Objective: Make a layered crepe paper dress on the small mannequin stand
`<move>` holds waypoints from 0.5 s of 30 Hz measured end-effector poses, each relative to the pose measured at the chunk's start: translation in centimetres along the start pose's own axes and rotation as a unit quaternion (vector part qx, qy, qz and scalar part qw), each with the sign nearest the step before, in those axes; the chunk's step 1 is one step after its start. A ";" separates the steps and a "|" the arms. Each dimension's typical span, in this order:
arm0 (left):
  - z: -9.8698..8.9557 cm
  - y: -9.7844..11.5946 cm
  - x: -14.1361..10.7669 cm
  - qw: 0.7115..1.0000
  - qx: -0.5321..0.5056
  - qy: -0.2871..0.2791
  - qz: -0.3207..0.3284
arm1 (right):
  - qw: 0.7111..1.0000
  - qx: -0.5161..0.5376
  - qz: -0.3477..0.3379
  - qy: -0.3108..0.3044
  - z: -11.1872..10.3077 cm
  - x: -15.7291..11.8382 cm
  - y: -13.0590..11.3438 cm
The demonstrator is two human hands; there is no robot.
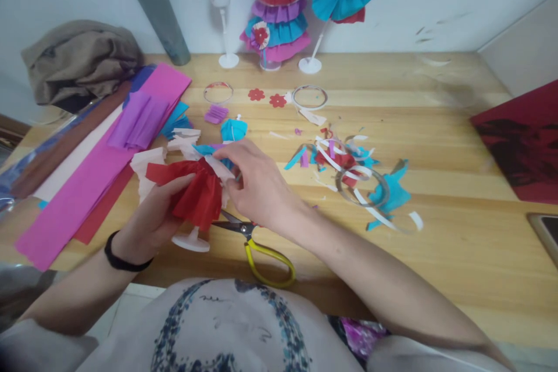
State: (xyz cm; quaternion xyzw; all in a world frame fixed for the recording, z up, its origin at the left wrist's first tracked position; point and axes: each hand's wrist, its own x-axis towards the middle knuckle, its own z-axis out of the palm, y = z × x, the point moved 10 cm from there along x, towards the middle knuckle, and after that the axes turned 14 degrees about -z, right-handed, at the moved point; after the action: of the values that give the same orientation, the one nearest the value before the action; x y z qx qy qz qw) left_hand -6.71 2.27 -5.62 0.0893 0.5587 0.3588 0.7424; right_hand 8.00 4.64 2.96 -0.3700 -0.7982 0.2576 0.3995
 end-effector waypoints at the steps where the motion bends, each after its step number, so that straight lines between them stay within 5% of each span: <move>1: 0.0 0.0 0.0 1.000 -0.001 0.002 0.005 | 1.000 -0.013 -0.003 0.009 -0.2 0.0 0.2; 7: 0.5 1.0 -0.7 0.997 0.017 -0.005 0.070 | 0.991 -0.071 -0.096 0.067 -1.8 0.0 -2.3; 11: 0.9 0.7 -0.7 0.998 0.014 -0.019 0.062 | 0.968 -0.120 -0.218 -0.019 -0.1 -0.1 -5.3; 15: 1.0 0.2 -0.4 0.999 -0.007 -0.023 0.044 | 0.970 -0.158 -0.181 -0.034 0.6 -0.1 -3.6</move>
State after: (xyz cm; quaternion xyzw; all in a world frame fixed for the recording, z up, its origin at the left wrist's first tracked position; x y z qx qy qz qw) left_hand -6.00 2.44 -4.86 0.1165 0.5345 0.3929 0.7392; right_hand 6.21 2.37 5.11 -0.2686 -0.8958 0.0639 0.3483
